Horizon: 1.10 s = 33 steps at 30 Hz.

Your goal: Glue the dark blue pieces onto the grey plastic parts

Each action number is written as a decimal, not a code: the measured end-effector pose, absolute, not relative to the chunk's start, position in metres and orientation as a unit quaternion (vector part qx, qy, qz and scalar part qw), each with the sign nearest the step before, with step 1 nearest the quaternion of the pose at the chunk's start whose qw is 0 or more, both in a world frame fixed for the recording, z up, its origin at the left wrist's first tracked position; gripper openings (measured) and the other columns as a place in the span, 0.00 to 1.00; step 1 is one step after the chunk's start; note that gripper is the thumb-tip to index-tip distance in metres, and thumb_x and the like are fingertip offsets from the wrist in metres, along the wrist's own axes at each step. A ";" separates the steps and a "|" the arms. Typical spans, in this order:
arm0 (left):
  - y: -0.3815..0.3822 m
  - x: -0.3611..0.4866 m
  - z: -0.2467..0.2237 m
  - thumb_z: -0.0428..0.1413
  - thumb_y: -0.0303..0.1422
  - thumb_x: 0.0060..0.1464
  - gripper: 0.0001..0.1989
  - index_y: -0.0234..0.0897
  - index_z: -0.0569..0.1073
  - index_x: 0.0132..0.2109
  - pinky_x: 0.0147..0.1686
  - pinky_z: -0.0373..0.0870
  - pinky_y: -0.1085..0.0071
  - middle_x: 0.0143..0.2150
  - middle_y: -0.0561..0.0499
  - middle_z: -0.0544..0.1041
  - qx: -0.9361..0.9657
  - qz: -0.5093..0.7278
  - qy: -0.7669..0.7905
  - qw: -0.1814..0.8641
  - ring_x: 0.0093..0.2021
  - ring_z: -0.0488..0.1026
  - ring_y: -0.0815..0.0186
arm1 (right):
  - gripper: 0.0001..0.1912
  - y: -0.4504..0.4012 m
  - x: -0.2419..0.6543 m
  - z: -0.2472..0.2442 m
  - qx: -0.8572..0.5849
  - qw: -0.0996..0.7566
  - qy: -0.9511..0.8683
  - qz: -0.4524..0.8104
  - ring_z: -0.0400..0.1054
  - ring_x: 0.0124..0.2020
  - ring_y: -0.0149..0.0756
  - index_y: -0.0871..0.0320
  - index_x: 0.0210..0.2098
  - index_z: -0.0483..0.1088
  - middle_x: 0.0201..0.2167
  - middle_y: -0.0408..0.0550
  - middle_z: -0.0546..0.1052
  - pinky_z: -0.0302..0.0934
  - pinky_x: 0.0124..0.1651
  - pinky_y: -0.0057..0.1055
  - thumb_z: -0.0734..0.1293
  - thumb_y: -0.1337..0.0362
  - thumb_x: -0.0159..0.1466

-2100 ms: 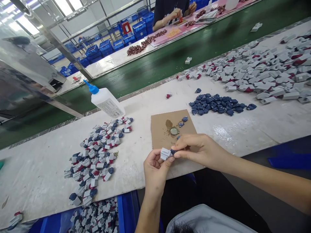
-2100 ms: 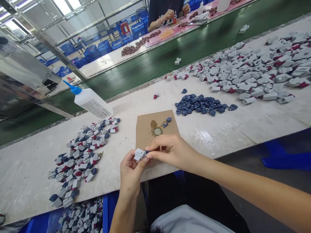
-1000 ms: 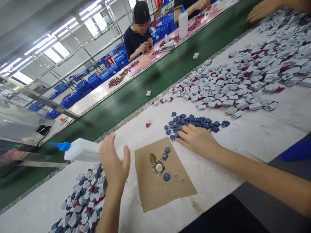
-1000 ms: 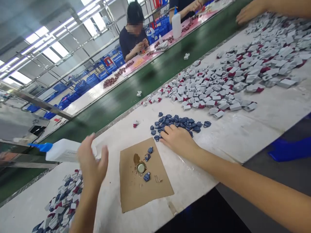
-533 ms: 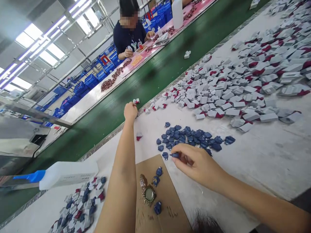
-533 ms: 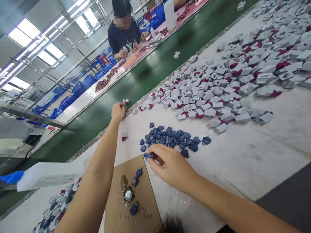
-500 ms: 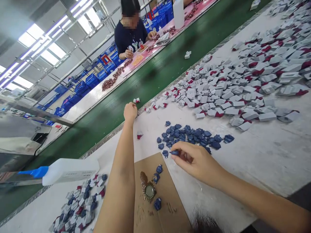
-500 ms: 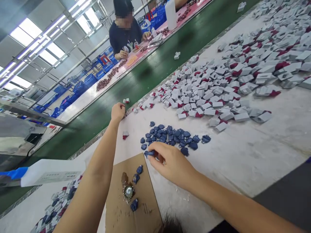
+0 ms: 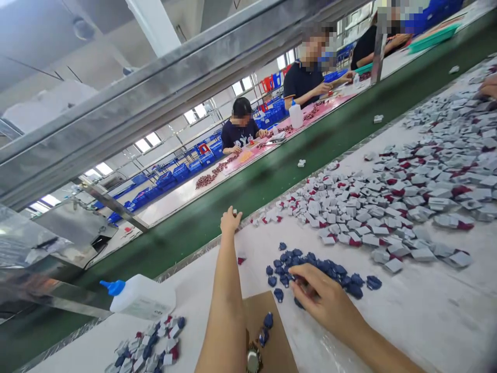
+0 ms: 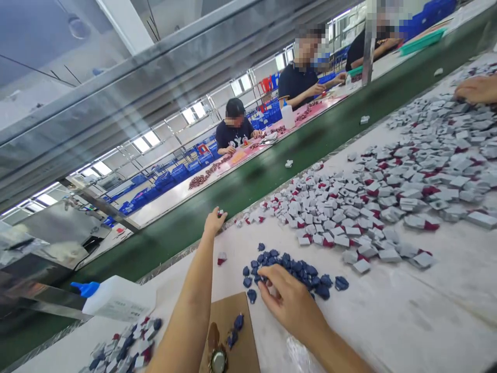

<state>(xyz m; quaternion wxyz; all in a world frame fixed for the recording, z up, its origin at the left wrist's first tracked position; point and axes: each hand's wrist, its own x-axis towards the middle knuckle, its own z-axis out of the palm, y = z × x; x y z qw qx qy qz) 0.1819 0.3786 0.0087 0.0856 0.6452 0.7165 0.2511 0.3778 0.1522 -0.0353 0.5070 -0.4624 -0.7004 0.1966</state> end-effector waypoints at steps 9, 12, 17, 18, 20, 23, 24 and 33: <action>0.358 0.174 0.019 0.50 0.35 0.55 0.14 0.36 0.67 0.47 0.40 0.69 0.62 0.47 0.46 0.69 0.612 0.399 0.669 0.135 0.43 0.69 0.64 | 0.13 0.162 0.384 -0.046 -0.457 0.513 -0.725 0.057 0.71 0.31 0.33 0.53 0.40 0.67 0.35 0.47 0.73 0.66 0.30 0.27 0.54 0.70 0.62; 0.309 0.157 0.040 0.52 0.33 0.53 0.15 0.33 0.66 0.48 0.39 0.69 0.62 0.46 0.46 0.69 0.580 0.433 0.663 0.191 0.41 0.69 0.64 | 0.15 0.160 0.386 -0.041 -0.471 0.509 -0.715 0.095 0.70 0.37 0.34 0.54 0.45 0.66 0.38 0.48 0.74 0.66 0.38 0.30 0.53 0.69 0.63; 0.163 0.119 0.060 0.57 0.31 0.44 0.22 0.36 0.67 0.49 0.33 0.70 0.73 0.43 0.48 0.70 0.535 0.455 0.631 0.330 0.39 0.70 0.68 | 0.12 0.147 0.380 -0.032 -0.506 0.473 -0.692 0.204 0.71 0.30 0.35 0.56 0.43 0.68 0.34 0.47 0.76 0.67 0.32 0.32 0.58 0.63 0.61; 0.131 0.115 0.059 0.57 0.31 0.44 0.23 0.39 0.66 0.50 0.30 0.70 0.75 0.44 0.48 0.69 0.517 0.463 0.625 0.359 0.38 0.70 0.68 | 0.11 0.142 0.377 -0.029 -0.503 0.464 -0.697 0.214 0.72 0.30 0.35 0.55 0.41 0.68 0.33 0.46 0.76 0.67 0.32 0.31 0.58 0.63 0.61; 0.074 0.112 0.051 0.57 0.31 0.43 0.25 0.43 0.63 0.51 0.21 0.65 0.80 0.43 0.50 0.70 0.441 0.493 0.589 0.464 0.34 0.69 0.71 | 0.10 0.129 0.368 -0.021 -0.492 0.450 -0.709 0.230 0.72 0.35 0.36 0.55 0.41 0.67 0.35 0.46 0.76 0.67 0.34 0.31 0.59 0.63 0.60; 0.015 0.120 0.028 0.55 0.30 0.42 0.23 0.43 0.62 0.48 0.11 0.52 0.85 0.34 0.53 0.69 0.283 0.536 0.500 0.618 0.23 0.63 0.76 | 0.10 0.107 0.348 -0.007 -0.462 0.404 -0.748 0.251 0.71 0.37 0.36 0.54 0.42 0.65 0.38 0.46 0.75 0.66 0.34 0.30 0.59 0.63 0.60; 0.003 0.125 0.020 0.55 0.31 0.43 0.21 0.42 0.62 0.47 0.10 0.49 0.85 0.32 0.53 0.68 0.244 0.548 0.478 0.642 0.21 0.60 0.77 | 0.10 0.101 0.340 -0.004 -0.444 0.389 -0.766 0.256 0.71 0.35 0.35 0.54 0.42 0.65 0.39 0.46 0.75 0.65 0.33 0.30 0.59 0.63 0.60; -0.028 0.139 -0.004 0.60 0.36 0.43 0.34 0.39 0.55 0.56 0.15 0.60 0.80 0.37 0.48 0.73 0.244 0.598 0.586 0.489 0.26 0.64 0.72 | 0.11 0.083 0.293 -0.012 -0.386 0.332 -0.817 0.272 0.64 0.26 0.29 0.58 0.37 0.68 0.30 0.46 0.70 0.62 0.30 0.28 0.59 0.71 0.56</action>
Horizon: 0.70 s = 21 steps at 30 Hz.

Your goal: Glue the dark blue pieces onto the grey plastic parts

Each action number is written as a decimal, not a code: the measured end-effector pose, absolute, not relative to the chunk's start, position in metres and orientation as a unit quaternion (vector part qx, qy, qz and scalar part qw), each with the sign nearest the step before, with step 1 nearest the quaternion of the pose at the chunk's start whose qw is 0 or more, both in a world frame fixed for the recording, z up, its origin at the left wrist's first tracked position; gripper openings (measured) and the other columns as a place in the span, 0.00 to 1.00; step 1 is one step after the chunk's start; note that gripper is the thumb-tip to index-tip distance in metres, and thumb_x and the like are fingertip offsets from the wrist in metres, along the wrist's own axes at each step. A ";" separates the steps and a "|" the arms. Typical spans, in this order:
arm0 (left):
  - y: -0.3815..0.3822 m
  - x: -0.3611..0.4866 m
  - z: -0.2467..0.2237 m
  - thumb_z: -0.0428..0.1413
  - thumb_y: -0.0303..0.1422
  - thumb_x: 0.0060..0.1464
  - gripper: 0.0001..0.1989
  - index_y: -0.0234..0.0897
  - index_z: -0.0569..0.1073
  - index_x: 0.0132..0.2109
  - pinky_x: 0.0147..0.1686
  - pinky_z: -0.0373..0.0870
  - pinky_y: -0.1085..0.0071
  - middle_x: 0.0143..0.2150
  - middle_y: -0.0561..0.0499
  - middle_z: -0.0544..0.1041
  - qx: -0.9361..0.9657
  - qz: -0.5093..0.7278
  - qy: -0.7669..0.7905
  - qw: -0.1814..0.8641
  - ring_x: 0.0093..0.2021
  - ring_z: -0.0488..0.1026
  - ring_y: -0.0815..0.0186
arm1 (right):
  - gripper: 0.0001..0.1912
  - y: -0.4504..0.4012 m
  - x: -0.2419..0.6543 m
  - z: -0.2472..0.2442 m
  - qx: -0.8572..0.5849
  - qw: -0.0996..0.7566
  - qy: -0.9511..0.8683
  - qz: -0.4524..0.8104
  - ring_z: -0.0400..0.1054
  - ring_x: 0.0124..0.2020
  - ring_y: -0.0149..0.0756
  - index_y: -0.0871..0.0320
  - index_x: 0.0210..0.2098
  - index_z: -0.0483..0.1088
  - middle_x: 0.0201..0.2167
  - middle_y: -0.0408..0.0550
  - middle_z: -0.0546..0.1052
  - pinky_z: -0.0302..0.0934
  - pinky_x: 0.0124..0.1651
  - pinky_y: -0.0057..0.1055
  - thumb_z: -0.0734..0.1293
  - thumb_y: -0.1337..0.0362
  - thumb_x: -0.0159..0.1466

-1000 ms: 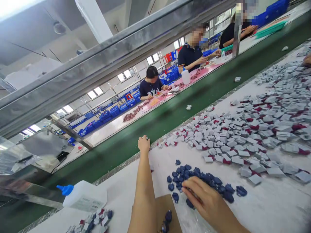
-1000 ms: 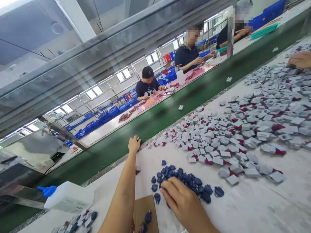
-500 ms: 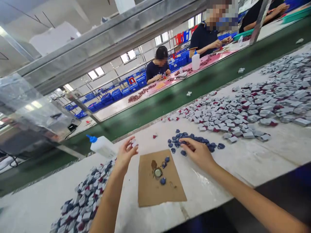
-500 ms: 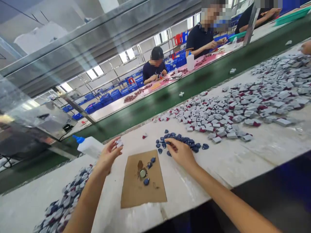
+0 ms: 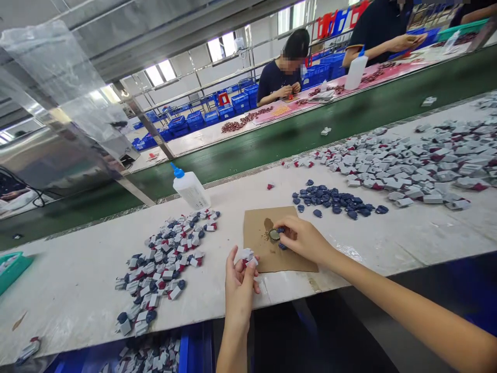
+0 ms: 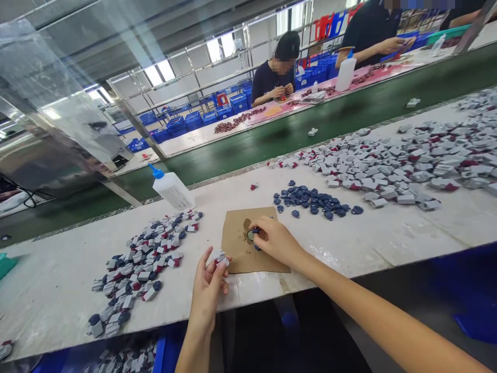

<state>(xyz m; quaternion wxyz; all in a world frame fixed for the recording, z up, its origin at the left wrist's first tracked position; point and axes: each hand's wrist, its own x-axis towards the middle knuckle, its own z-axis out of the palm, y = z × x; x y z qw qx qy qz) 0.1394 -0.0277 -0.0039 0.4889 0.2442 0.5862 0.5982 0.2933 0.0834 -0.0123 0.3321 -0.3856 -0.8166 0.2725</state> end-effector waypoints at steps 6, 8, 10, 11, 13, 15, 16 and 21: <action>-0.033 0.129 -0.009 0.63 0.35 0.37 0.17 0.34 0.73 0.37 0.16 0.60 0.80 0.35 0.45 0.77 0.231 0.624 0.598 0.447 0.29 0.69 0.69 | 0.11 0.087 0.291 -0.015 -0.398 0.279 -0.843 0.230 0.68 0.27 0.33 0.55 0.39 0.71 0.32 0.45 0.75 0.62 0.30 0.30 0.59 0.66 0.59; -0.034 0.126 -0.012 0.63 0.35 0.37 0.18 0.34 0.75 0.39 0.19 0.64 0.79 0.35 0.46 0.77 0.218 0.636 0.595 0.441 0.31 0.70 0.68 | 0.12 0.089 0.292 -0.017 -0.405 0.260 -0.858 0.181 0.69 0.29 0.35 0.55 0.39 0.72 0.31 0.45 0.76 0.62 0.30 0.30 0.59 0.64 0.60; -0.036 0.123 -0.013 0.62 0.36 0.39 0.18 0.35 0.75 0.40 0.23 0.68 0.77 0.37 0.46 0.77 0.210 0.643 0.593 0.437 0.31 0.70 0.69 | 0.13 0.090 0.292 -0.018 -0.398 0.235 -0.880 0.115 0.69 0.31 0.36 0.55 0.41 0.72 0.31 0.46 0.77 0.62 0.30 0.31 0.58 0.65 0.61; -0.037 0.122 -0.014 0.61 0.37 0.40 0.18 0.35 0.75 0.41 0.25 0.69 0.76 0.39 0.46 0.77 0.209 0.644 0.591 0.439 0.31 0.71 0.69 | 0.13 0.091 0.291 -0.018 -0.385 0.221 -0.892 0.081 0.69 0.33 0.37 0.55 0.41 0.71 0.32 0.46 0.77 0.62 0.31 0.31 0.57 0.66 0.61; -0.038 0.120 -0.014 0.60 0.37 0.42 0.20 0.36 0.74 0.44 0.28 0.70 0.75 0.43 0.45 0.76 0.209 0.642 0.584 0.451 0.35 0.72 0.68 | 0.15 0.091 0.289 -0.018 -0.348 0.191 -0.917 0.025 0.69 0.35 0.37 0.57 0.42 0.71 0.35 0.48 0.76 0.61 0.32 0.31 0.57 0.71 0.60; -0.039 0.119 -0.013 0.61 0.37 0.42 0.24 0.37 0.70 0.48 0.29 0.71 0.74 0.45 0.45 0.75 0.197 0.643 0.578 0.461 0.40 0.72 0.65 | 0.16 0.092 0.287 -0.016 -0.316 0.159 -0.935 -0.014 0.68 0.36 0.38 0.58 0.41 0.71 0.35 0.49 0.76 0.60 0.33 0.30 0.58 0.75 0.57; -0.040 0.119 -0.012 0.61 0.36 0.42 0.25 0.38 0.69 0.49 0.30 0.71 0.74 0.46 0.44 0.75 0.190 0.645 0.576 0.465 0.43 0.72 0.63 | 0.16 0.093 0.286 -0.015 -0.305 0.143 -0.941 -0.024 0.68 0.36 0.38 0.59 0.40 0.72 0.34 0.50 0.76 0.60 0.32 0.30 0.58 0.76 0.56; -0.041 0.121 -0.012 0.62 0.32 0.40 0.15 0.35 0.73 0.39 0.33 0.70 0.76 0.40 0.47 0.76 0.174 0.659 0.567 0.462 0.40 0.73 0.66 | 0.14 0.094 0.285 -0.002 -0.324 0.165 -0.930 0.040 0.67 0.35 0.40 0.58 0.39 0.73 0.33 0.49 0.76 0.60 0.31 0.32 0.59 0.71 0.59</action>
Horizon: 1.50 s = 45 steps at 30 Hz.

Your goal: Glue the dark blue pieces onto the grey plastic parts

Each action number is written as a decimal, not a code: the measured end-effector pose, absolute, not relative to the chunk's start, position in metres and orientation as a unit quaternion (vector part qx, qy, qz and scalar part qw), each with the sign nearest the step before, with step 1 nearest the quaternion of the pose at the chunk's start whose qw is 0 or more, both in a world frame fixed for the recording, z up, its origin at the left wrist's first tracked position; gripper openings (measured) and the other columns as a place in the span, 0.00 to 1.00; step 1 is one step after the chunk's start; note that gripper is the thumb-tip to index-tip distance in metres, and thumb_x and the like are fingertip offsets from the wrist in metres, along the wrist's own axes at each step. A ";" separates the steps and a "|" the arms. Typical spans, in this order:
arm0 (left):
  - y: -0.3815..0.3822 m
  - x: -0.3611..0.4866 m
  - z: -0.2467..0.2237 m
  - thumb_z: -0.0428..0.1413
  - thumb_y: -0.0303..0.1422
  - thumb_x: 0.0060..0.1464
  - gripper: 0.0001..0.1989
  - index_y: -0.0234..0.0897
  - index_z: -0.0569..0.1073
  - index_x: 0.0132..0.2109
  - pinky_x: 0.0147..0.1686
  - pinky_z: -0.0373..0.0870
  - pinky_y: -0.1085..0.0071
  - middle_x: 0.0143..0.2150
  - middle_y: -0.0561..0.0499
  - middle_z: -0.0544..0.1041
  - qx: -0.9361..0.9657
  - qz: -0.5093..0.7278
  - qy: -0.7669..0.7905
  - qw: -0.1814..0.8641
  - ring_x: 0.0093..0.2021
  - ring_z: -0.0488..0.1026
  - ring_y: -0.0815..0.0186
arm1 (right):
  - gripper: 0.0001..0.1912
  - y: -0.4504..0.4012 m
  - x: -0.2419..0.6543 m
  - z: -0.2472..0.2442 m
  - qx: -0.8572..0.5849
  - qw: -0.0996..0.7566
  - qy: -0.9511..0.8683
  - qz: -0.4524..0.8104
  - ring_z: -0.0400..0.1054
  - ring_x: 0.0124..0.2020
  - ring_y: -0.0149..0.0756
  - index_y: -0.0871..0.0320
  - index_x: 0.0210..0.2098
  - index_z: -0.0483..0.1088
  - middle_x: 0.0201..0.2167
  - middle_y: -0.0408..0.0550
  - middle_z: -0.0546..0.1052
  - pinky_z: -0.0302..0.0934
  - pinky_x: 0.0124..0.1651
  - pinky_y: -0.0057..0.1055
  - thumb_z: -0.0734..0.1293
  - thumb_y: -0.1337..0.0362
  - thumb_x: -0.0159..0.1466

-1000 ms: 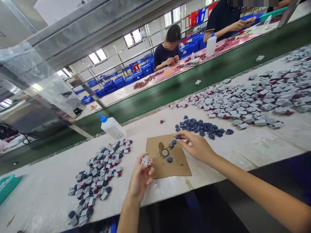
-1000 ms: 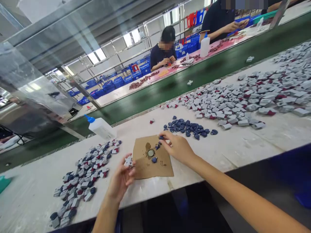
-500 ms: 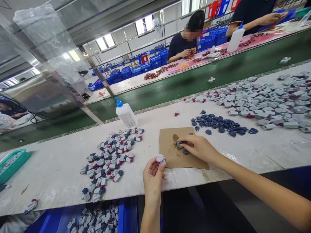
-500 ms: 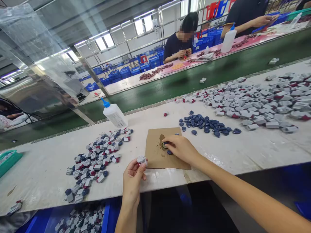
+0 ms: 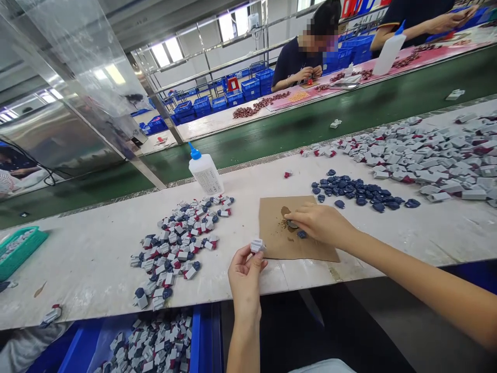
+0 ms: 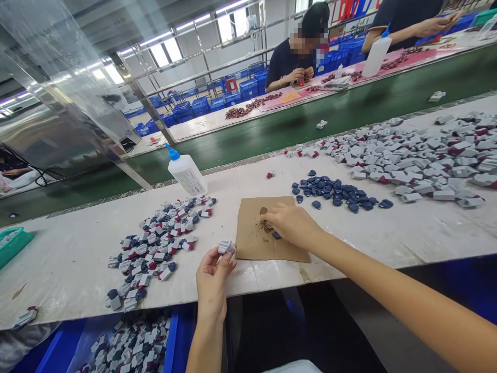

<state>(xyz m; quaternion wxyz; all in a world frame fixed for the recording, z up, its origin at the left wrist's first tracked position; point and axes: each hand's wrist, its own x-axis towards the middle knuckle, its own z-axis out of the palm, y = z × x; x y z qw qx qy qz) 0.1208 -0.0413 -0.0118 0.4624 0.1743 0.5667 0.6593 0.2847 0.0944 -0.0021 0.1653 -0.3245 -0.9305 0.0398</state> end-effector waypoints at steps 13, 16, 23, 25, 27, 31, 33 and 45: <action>-0.047 0.139 0.015 0.62 0.30 0.41 0.09 0.34 0.75 0.34 0.29 0.69 0.81 0.33 0.49 0.78 0.142 0.672 0.501 0.527 0.36 0.74 0.68 | 0.11 0.035 0.273 0.056 -0.340 0.287 -0.787 0.428 0.62 0.23 0.29 0.58 0.34 0.71 0.24 0.45 0.72 0.56 0.23 0.26 0.64 0.57 0.57; -0.047 0.141 0.016 0.62 0.29 0.41 0.08 0.34 0.74 0.33 0.27 0.69 0.82 0.33 0.49 0.78 0.141 0.671 0.488 0.539 0.36 0.75 0.68 | 0.10 0.034 0.272 0.055 -0.336 0.292 -0.781 0.438 0.61 0.23 0.28 0.58 0.32 0.70 0.24 0.45 0.72 0.57 0.24 0.25 0.65 0.58 0.57; -0.049 0.141 0.015 0.62 0.30 0.40 0.09 0.34 0.74 0.32 0.27 0.69 0.81 0.32 0.50 0.78 0.155 0.668 0.485 0.543 0.34 0.75 0.68 | 0.09 0.032 0.272 0.053 -0.318 0.283 -0.788 0.445 0.60 0.21 0.27 0.59 0.30 0.69 0.22 0.43 0.70 0.55 0.23 0.24 0.65 0.59 0.56; -0.049 0.139 0.015 0.63 0.30 0.40 0.09 0.34 0.74 0.32 0.26 0.70 0.80 0.31 0.51 0.78 0.168 0.665 0.492 0.536 0.33 0.75 0.69 | 0.09 0.033 0.273 0.055 -0.312 0.271 -0.793 0.447 0.61 0.22 0.27 0.60 0.30 0.69 0.22 0.44 0.71 0.56 0.23 0.24 0.65 0.59 0.56; -0.050 0.138 0.014 0.63 0.30 0.39 0.08 0.34 0.74 0.31 0.26 0.70 0.80 0.29 0.52 0.77 0.186 0.659 0.498 0.532 0.30 0.74 0.71 | 0.08 0.033 0.274 0.057 -0.299 0.245 -0.802 0.456 0.63 0.23 0.28 0.60 0.29 0.69 0.24 0.44 0.72 0.57 0.25 0.25 0.65 0.60 0.56; -0.051 0.139 0.011 0.63 0.30 0.39 0.08 0.34 0.73 0.30 0.26 0.70 0.80 0.27 0.53 0.76 0.211 0.654 0.496 0.531 0.28 0.73 0.73 | 0.08 0.033 0.276 0.055 -0.295 0.228 -0.781 0.501 0.66 0.26 0.30 0.60 0.28 0.68 0.25 0.45 0.73 0.59 0.27 0.25 0.65 0.60 0.56; -0.052 0.141 0.010 0.63 0.30 0.39 0.08 0.34 0.72 0.30 0.28 0.70 0.80 0.26 0.54 0.76 0.215 0.658 0.495 0.525 0.27 0.73 0.74 | 0.09 0.032 0.276 0.050 -0.304 0.243 -0.750 0.534 0.67 0.26 0.30 0.60 0.27 0.67 0.25 0.45 0.73 0.60 0.28 0.25 0.65 0.60 0.55; -0.048 0.068 -0.011 0.54 0.34 0.47 0.12 0.34 0.71 0.39 0.42 0.67 0.57 0.40 0.42 0.73 0.477 0.402 0.761 0.178 0.43 0.69 0.55 | 0.16 0.062 0.298 0.031 -0.335 0.233 -0.820 0.401 0.64 0.27 0.31 0.58 0.37 0.71 0.30 0.48 0.74 0.57 0.27 0.28 0.62 0.53 0.58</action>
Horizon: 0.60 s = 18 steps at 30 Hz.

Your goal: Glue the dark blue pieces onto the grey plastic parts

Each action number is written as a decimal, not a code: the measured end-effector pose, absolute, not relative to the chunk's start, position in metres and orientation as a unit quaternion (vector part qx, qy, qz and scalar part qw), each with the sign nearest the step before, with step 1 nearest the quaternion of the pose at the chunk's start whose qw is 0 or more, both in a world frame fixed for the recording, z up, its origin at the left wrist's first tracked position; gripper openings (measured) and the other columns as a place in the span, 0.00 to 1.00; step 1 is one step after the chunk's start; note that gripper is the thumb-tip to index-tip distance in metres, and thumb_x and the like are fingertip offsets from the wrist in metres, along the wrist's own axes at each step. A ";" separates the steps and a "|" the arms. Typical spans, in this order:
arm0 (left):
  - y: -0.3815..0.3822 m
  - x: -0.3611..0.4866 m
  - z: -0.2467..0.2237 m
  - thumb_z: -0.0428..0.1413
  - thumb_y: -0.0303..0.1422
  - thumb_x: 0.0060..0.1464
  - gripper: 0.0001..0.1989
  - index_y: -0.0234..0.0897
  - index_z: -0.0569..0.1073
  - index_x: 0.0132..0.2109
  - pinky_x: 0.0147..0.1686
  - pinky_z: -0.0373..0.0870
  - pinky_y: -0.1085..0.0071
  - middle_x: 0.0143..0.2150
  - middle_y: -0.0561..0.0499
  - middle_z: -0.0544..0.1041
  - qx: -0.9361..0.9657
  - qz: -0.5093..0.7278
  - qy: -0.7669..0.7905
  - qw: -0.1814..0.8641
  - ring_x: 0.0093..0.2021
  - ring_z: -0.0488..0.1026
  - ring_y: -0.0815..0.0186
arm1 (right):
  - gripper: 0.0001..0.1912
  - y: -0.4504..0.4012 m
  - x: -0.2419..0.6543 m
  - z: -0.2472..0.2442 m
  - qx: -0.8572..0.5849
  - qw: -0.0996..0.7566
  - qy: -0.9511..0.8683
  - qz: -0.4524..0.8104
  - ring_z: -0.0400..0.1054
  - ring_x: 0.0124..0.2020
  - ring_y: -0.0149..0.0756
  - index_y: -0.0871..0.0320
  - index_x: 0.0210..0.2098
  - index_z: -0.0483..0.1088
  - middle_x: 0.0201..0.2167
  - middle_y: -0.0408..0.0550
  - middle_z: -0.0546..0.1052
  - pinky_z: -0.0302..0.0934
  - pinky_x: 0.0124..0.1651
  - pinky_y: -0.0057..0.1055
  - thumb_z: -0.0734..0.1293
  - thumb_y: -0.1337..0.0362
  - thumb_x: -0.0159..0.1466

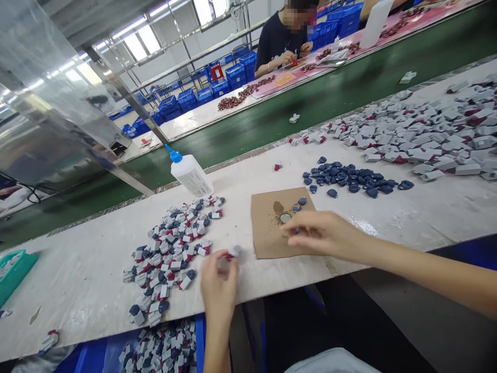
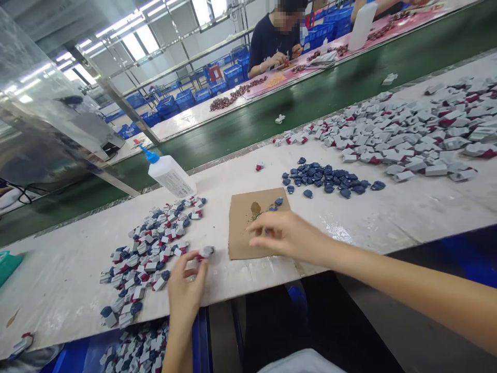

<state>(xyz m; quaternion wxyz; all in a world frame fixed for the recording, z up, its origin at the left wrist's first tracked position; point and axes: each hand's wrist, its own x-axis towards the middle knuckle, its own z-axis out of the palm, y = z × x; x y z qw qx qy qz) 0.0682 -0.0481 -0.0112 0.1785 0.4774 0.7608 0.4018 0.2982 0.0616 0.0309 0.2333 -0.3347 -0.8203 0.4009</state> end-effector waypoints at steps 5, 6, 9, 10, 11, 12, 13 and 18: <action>-0.041 0.052 0.001 0.50 0.28 0.49 0.22 0.24 0.64 0.52 0.54 0.49 0.48 0.56 0.29 0.59 0.544 0.288 0.766 -0.187 0.57 0.53 0.46 | 0.19 0.111 0.361 0.000 -0.519 0.240 -0.815 0.096 0.64 0.30 0.36 0.57 0.42 0.70 0.34 0.50 0.73 0.53 0.24 0.28 0.57 0.52 0.61; -0.035 0.060 0.010 0.50 0.28 0.49 0.23 0.24 0.62 0.53 0.55 0.48 0.49 0.57 0.29 0.58 0.568 0.297 0.743 -0.192 0.58 0.52 0.47 | 0.20 0.117 0.371 -0.008 -0.527 0.217 -0.820 0.043 0.65 0.33 0.38 0.58 0.42 0.69 0.36 0.51 0.73 0.53 0.23 0.28 0.58 0.52 0.61; 0.013 0.091 0.038 0.51 0.28 0.49 0.22 0.29 0.62 0.53 0.57 0.46 0.54 0.57 0.34 0.59 0.661 0.322 0.656 -0.168 0.60 0.51 0.52 | 0.20 0.125 0.388 -0.029 -0.516 0.170 -0.838 -0.055 0.64 0.37 0.41 0.61 0.43 0.69 0.36 0.53 0.72 0.53 0.26 0.29 0.57 0.52 0.62; 0.040 0.100 0.045 0.51 0.29 0.50 0.22 0.31 0.62 0.53 0.57 0.47 0.55 0.57 0.35 0.60 0.693 0.323 0.625 -0.158 0.60 0.52 0.53 | 0.20 0.125 0.390 -0.033 -0.508 0.165 -0.842 -0.070 0.64 0.37 0.41 0.61 0.42 0.69 0.35 0.52 0.72 0.54 0.28 0.30 0.56 0.53 0.62; 0.073 0.109 0.049 0.50 0.30 0.50 0.22 0.31 0.61 0.54 0.57 0.47 0.56 0.56 0.36 0.61 0.724 0.319 0.595 -0.141 0.59 0.53 0.55 | 0.19 0.126 0.390 -0.036 -0.501 0.165 -0.846 -0.078 0.64 0.36 0.40 0.61 0.41 0.69 0.34 0.52 0.72 0.55 0.30 0.30 0.56 0.54 0.63; 0.110 0.116 0.049 0.49 0.32 0.51 0.22 0.32 0.60 0.54 0.57 0.47 0.57 0.56 0.37 0.62 0.748 0.311 0.575 -0.116 0.59 0.53 0.56 | 0.18 0.127 0.390 -0.039 -0.495 0.166 -0.849 -0.081 0.64 0.36 0.40 0.61 0.41 0.69 0.34 0.52 0.72 0.55 0.32 0.31 0.56 0.56 0.63; 0.149 0.122 0.046 0.48 0.33 0.52 0.23 0.32 0.59 0.56 0.57 0.48 0.57 0.56 0.38 0.62 0.763 0.299 0.567 -0.087 0.60 0.53 0.56 | 0.16 0.127 0.389 -0.040 -0.490 0.168 -0.852 -0.079 0.64 0.36 0.40 0.60 0.40 0.69 0.34 0.52 0.72 0.56 0.33 0.32 0.56 0.58 0.64; 0.329 0.154 0.003 0.47 0.40 0.53 0.33 0.28 0.49 0.62 0.56 0.51 0.59 0.62 0.35 0.55 0.745 0.179 0.636 0.094 0.61 0.51 0.54 | 0.10 0.133 0.387 -0.044 -0.487 0.228 -0.841 -0.060 0.65 0.34 0.38 0.60 0.36 0.69 0.30 0.50 0.72 0.55 0.34 0.33 0.57 0.66 0.62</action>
